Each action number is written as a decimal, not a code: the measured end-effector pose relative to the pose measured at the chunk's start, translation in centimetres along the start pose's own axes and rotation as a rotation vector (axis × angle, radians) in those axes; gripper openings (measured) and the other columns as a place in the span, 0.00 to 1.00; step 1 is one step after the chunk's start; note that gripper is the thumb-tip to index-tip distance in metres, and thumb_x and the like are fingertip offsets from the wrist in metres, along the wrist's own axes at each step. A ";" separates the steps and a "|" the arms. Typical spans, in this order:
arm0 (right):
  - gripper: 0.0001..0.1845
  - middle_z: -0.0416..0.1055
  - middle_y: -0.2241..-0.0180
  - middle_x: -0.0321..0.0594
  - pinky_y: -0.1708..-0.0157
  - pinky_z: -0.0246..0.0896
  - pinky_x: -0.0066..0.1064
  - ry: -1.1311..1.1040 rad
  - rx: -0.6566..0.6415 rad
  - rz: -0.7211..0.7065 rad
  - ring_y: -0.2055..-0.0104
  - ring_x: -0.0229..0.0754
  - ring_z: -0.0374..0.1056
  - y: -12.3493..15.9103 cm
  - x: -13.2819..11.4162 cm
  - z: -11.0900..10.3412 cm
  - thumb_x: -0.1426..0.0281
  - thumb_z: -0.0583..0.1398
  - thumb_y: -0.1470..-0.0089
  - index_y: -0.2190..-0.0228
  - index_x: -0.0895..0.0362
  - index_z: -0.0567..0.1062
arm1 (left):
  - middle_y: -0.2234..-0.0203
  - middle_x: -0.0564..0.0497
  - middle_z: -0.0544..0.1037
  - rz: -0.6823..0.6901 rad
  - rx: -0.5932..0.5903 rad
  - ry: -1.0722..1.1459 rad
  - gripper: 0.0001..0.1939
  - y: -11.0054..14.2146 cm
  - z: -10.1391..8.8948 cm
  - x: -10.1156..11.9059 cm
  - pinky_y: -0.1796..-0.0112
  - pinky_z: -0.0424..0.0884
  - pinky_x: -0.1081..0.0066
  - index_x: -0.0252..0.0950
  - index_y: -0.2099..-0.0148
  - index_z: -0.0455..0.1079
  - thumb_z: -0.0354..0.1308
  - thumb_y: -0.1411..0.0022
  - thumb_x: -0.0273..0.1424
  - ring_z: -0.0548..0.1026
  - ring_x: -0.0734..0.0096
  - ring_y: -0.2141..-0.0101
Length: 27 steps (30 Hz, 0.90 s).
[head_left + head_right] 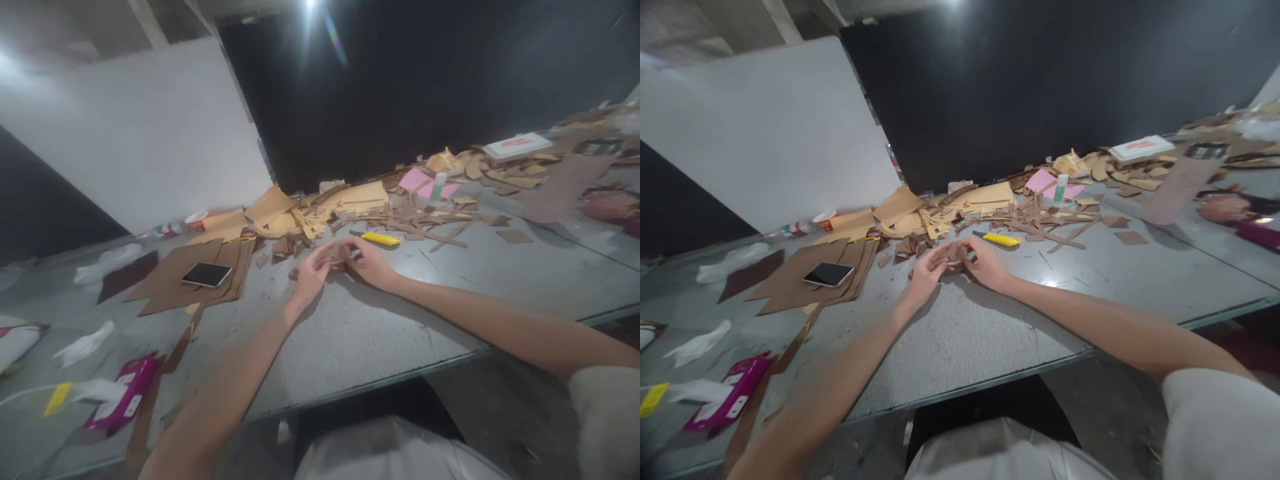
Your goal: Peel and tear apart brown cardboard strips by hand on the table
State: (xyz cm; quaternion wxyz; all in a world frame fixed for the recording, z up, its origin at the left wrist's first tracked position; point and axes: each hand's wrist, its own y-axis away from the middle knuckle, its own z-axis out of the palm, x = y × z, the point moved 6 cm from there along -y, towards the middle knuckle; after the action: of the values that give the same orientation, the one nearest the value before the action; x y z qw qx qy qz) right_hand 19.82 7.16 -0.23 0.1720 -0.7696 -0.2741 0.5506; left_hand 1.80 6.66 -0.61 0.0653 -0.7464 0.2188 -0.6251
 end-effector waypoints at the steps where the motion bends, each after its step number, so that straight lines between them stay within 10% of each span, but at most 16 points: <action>1: 0.14 0.77 0.50 0.47 0.58 0.75 0.38 0.011 0.003 -0.012 0.51 0.48 0.75 0.0 -0.1 0.0 0.69 0.61 0.39 0.50 0.54 0.74 | 0.37 0.38 0.77 -0.003 0.002 0.000 0.24 0.0 0.0 0.0 0.52 0.85 0.54 0.38 0.34 0.71 0.59 0.29 0.35 0.81 0.52 0.44; 18: 0.13 0.84 0.60 0.43 0.58 0.74 0.38 -0.024 0.005 0.039 0.59 0.47 0.77 0.1 -0.8 -0.5 0.57 0.65 0.36 0.63 0.53 0.84 | 0.56 0.45 0.83 -0.068 0.183 -0.360 0.08 -0.5 -1.5 -0.5 0.45 0.74 0.58 0.39 0.55 0.73 0.52 0.26 0.29 0.80 0.60 0.51; 27: 0.14 0.84 0.64 0.41 0.63 0.72 0.36 -0.094 -0.077 0.120 0.65 0.45 0.77 0.3 -0.4 0.0 0.58 0.65 0.37 0.63 0.55 0.86 | 0.56 0.46 0.82 0.018 -0.092 -0.210 0.21 0.4 0.6 0.9 0.55 0.74 0.66 0.38 0.48 0.75 0.60 0.28 0.50 0.79 0.61 0.56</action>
State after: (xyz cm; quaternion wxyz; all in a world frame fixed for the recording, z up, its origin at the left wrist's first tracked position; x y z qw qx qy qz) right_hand 19.78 6.68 -0.15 0.0957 -0.7640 -0.2561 0.5844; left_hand 2.43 5.79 -0.06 0.0592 -0.8079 0.2460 -0.5323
